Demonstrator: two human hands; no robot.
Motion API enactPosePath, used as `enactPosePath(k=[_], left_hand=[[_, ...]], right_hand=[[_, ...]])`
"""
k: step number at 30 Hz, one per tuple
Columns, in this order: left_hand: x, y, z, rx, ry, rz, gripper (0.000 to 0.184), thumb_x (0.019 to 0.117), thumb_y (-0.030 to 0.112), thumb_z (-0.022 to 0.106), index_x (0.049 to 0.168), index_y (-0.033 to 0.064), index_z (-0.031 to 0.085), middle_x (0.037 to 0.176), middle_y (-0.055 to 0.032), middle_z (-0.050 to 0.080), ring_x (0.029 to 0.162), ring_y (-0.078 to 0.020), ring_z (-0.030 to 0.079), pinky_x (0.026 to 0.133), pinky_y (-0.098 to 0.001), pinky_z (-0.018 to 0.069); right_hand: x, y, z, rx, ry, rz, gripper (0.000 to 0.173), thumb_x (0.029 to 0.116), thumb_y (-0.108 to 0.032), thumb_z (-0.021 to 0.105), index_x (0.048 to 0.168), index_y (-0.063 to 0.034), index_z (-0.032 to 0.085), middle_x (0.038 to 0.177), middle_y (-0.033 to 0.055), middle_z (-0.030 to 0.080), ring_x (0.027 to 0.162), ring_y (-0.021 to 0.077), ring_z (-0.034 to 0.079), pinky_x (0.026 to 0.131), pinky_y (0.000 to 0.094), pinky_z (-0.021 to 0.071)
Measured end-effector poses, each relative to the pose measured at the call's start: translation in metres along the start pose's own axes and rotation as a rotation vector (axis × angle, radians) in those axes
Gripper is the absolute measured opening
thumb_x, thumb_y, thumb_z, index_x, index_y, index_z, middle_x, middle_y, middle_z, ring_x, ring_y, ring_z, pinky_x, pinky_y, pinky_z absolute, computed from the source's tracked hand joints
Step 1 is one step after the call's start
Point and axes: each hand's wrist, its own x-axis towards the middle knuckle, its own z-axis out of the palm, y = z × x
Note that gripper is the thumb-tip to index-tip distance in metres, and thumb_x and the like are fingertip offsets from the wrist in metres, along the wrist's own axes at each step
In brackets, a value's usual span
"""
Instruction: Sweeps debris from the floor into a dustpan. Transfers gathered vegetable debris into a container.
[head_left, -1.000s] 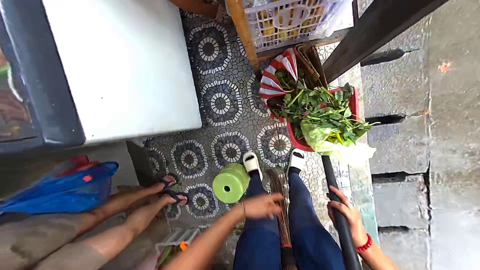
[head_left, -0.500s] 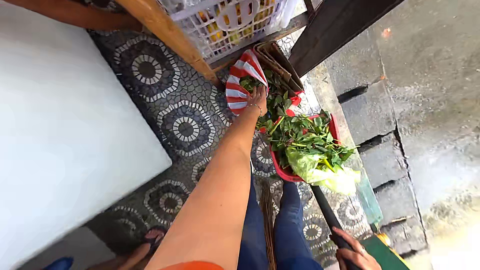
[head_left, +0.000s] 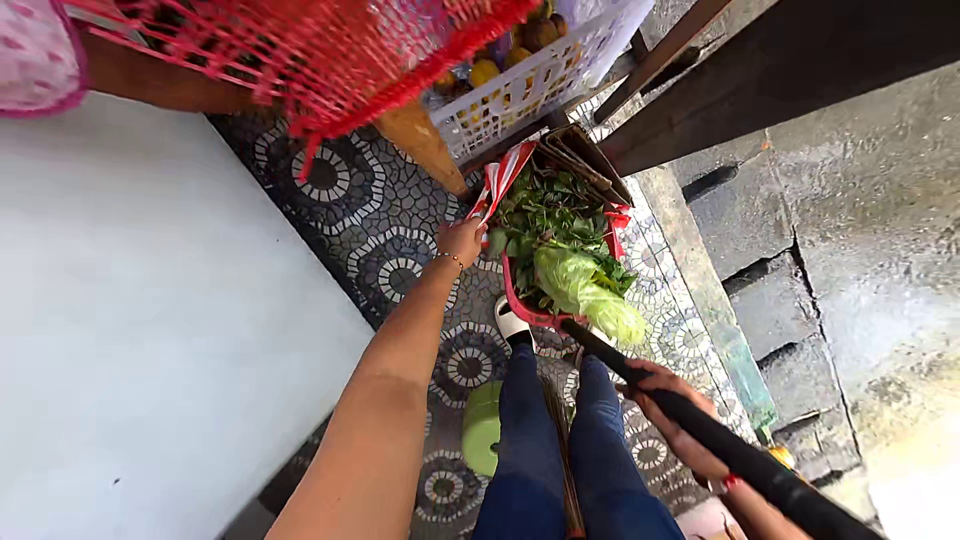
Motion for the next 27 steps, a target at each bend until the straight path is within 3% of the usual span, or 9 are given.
enactPosePath(k=[3, 6, 9, 12, 15, 18, 22, 25, 27], left_hand=[[0.004, 0.006, 0.0, -0.032, 0.002, 0.058, 0.037, 0.1106, 0.021, 0.042, 0.127, -0.004, 0.063, 0.12, -0.0279, 0.067, 0.123, -0.0444, 0.06, 0.113, -0.0635, 0.0327], [0.002, 0.015, 0.002, -0.148, 0.035, 0.037, 0.037, 0.1098, 0.02, 0.043, 0.125, -0.0074, 0.061, 0.118, -0.03, 0.067, 0.119, -0.0455, 0.061, 0.111, -0.062, 0.037], [0.001, 0.017, 0.001, -0.307, 0.085, -0.032, 0.039, 0.1091, 0.023, 0.046, 0.13, -0.0063, 0.06, 0.125, -0.0307, 0.064, 0.124, -0.046, 0.058, 0.11, -0.0639, 0.0384], [0.0, 0.02, 0.0, -0.468, 0.161, -0.097, 0.038, 0.1064, 0.023, 0.052, 0.129, -0.0066, 0.062, 0.135, -0.031, 0.057, 0.13, -0.046, 0.052, 0.112, -0.064, 0.0363], [-0.005, 0.02, 0.008, -0.587, 0.216, -0.148, 0.037, 0.1039, 0.02, 0.056, 0.128, -0.0077, 0.063, 0.142, -0.0301, 0.053, 0.134, -0.0439, 0.05, 0.113, -0.0576, 0.0384], [-0.006, 0.019, 0.014, -0.683, 0.264, -0.175, 0.038, 0.1063, 0.019, 0.053, 0.129, -0.0106, 0.059, 0.14, -0.0325, 0.053, 0.134, -0.0436, 0.05, 0.113, -0.054, 0.0392], [-0.009, 0.019, 0.023, -0.723, 0.256, -0.246, 0.04, 0.1085, 0.021, 0.048, 0.131, -0.0099, 0.058, 0.139, -0.0324, 0.053, 0.131, -0.0431, 0.053, 0.112, -0.0539, 0.0416], [-0.011, 0.023, 0.014, -0.7, 0.265, -0.271, 0.038, 0.1086, 0.02, 0.048, 0.129, -0.0103, 0.059, 0.141, -0.0323, 0.052, 0.133, -0.0423, 0.051, 0.113, -0.0531, 0.0397], [-0.01, 0.023, 0.007, -0.669, 0.247, -0.27, 0.038, 0.1082, 0.021, 0.049, 0.127, -0.0102, 0.061, 0.139, -0.0321, 0.053, 0.134, -0.0426, 0.051, 0.114, -0.0538, 0.039]], right_hand=[[0.073, -0.017, 0.011, 0.078, 0.031, 0.088, 0.014, 0.0949, -0.012, 0.068, 0.107, -0.0064, 0.069, 0.127, 0.0091, 0.069, 0.106, 0.0208, 0.072, 0.086, 0.0405, 0.0647], [0.152, -0.049, 0.025, 0.079, 0.093, 0.298, 0.021, 0.0946, 0.002, 0.058, 0.115, 0.0054, 0.062, 0.112, 0.0156, 0.072, 0.086, 0.0241, 0.076, 0.078, 0.0406, 0.0667], [0.201, -0.076, 0.032, 0.053, 0.053, 0.368, 0.018, 0.0997, 0.002, 0.058, 0.117, 0.0011, 0.06, 0.104, 0.0131, 0.074, 0.075, 0.0233, 0.076, 0.068, 0.0386, 0.0674], [0.223, -0.09, 0.027, 0.034, 0.06, 0.43, 0.01, 0.1033, -0.006, 0.058, 0.112, -0.0018, 0.061, 0.094, 0.0124, 0.074, 0.069, 0.0242, 0.076, 0.065, 0.0391, 0.0671], [0.232, -0.109, 0.02, -0.037, 0.147, 0.437, 0.014, 0.1049, -0.014, 0.058, 0.113, -0.0033, 0.062, 0.095, 0.0117, 0.075, 0.066, 0.0235, 0.075, 0.061, 0.0378, 0.0662], [0.237, -0.134, 0.024, -0.046, 0.198, 0.345, 0.012, 0.1046, -0.014, 0.055, 0.111, -0.006, 0.061, 0.093, 0.009, 0.076, 0.062, 0.0217, 0.074, 0.056, 0.0368, 0.066], [0.251, -0.12, 0.017, -0.033, 0.209, 0.377, 0.013, 0.1044, -0.011, 0.052, 0.107, -0.0024, 0.061, 0.089, 0.0118, 0.076, 0.059, 0.0228, 0.073, 0.053, 0.0376, 0.0645], [0.254, -0.135, 0.016, -0.081, 0.146, 0.32, 0.012, 0.1037, -0.012, 0.051, 0.105, -0.0059, 0.061, 0.087, 0.0081, 0.076, 0.057, 0.0202, 0.072, 0.051, 0.0358, 0.064], [0.256, -0.13, 0.016, -0.099, 0.135, 0.375, 0.011, 0.1024, -0.012, 0.053, 0.103, -0.0046, 0.062, 0.084, 0.0084, 0.075, 0.055, 0.0195, 0.071, 0.05, 0.0354, 0.0631]])
